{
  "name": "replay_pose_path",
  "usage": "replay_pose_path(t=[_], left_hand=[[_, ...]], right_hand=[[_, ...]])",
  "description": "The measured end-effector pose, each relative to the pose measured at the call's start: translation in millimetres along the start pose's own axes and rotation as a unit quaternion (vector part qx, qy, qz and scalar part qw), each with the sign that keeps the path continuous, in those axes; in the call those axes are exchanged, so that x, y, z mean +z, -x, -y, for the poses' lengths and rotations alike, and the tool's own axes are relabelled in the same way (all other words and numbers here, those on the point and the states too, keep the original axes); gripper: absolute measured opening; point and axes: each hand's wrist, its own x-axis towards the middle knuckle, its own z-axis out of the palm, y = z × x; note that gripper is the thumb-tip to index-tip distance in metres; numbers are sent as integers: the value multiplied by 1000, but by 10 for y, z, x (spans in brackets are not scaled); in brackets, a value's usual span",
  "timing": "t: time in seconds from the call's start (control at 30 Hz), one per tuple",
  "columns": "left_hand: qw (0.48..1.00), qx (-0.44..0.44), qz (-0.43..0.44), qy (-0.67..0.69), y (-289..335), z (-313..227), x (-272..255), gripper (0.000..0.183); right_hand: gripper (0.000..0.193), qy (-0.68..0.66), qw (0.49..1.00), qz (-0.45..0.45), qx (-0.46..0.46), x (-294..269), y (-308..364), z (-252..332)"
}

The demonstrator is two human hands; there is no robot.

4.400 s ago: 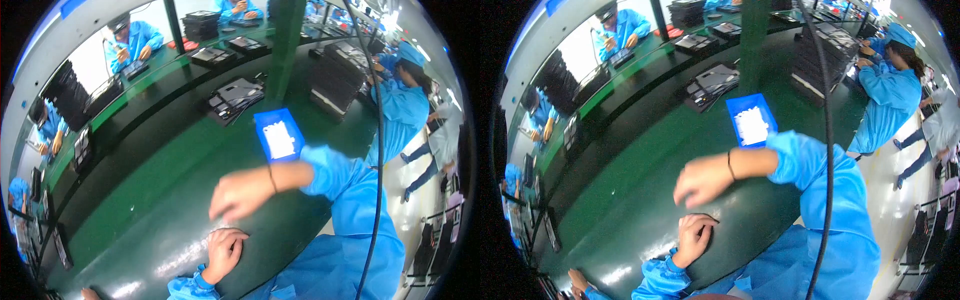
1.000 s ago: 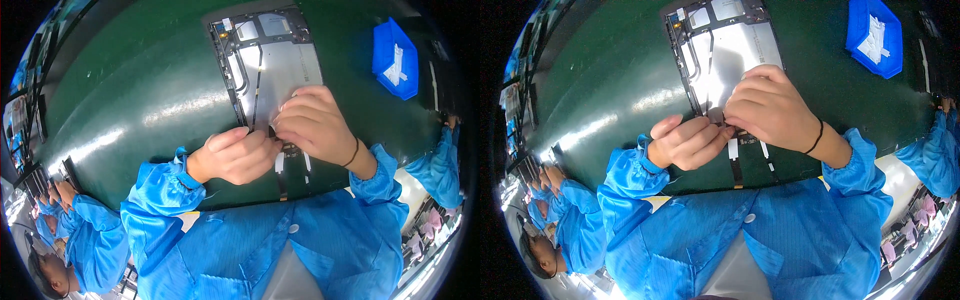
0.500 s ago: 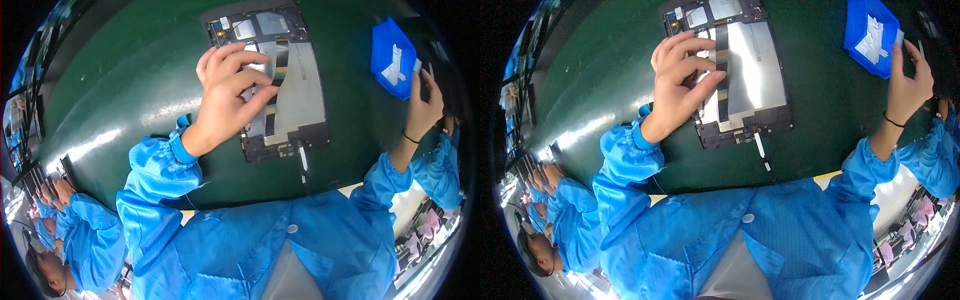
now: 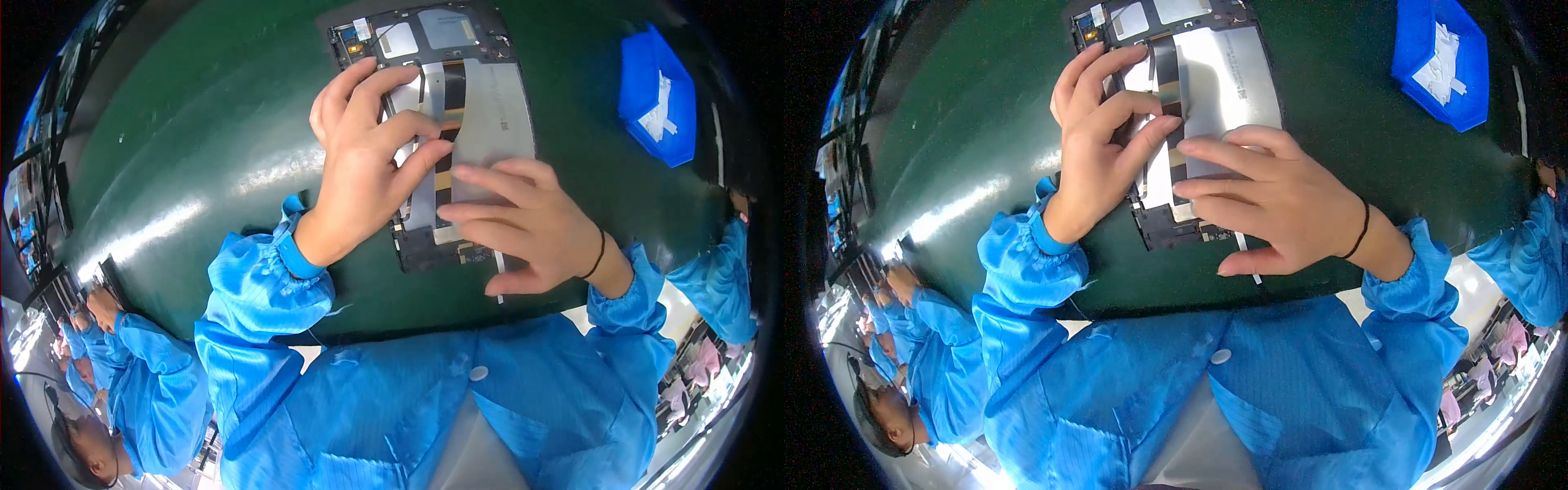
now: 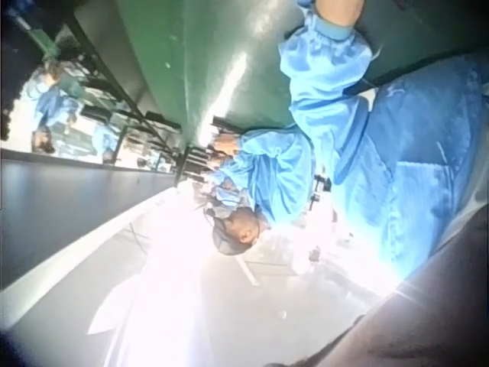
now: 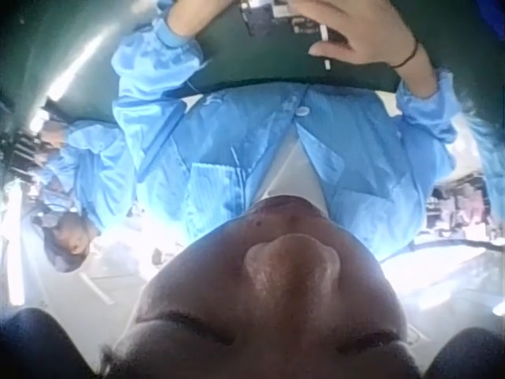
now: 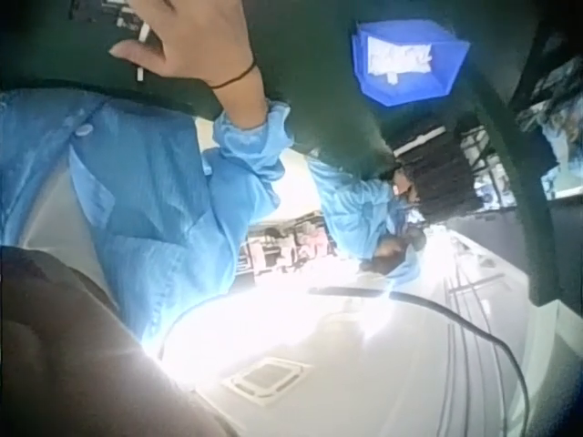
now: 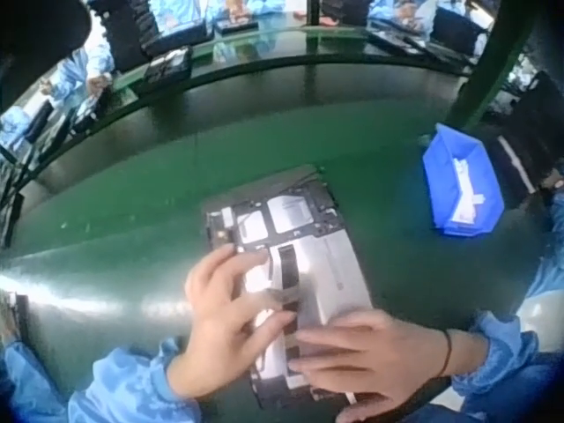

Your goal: The person repeatedly takes tablet assemblies from the conveyor, removes adhesive backings, connects and presses ribbon cables into place by hand, and places the tablets back onto the conveyor.

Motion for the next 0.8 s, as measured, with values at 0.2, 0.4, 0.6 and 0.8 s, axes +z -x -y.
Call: replay_pose_path(t=[0.2,0.4,0.6,0.8], left_hand=[[1000,-5,-6,-9,-4,9,47,29],[1000,-12,-25,-1,32,30,91,51],[998,16,-53,-7,-5,75,90,54],[994,34,-106,0,127,-23,-73,44]], right_hand=[[50,64,996,6,56,-72,-134,-240],[47,8,999,42,-1,-8,-18,-58],[39,76,994,-62,55,-38,-198,-271],[34,-61,997,-38,38,-88,149,71]])
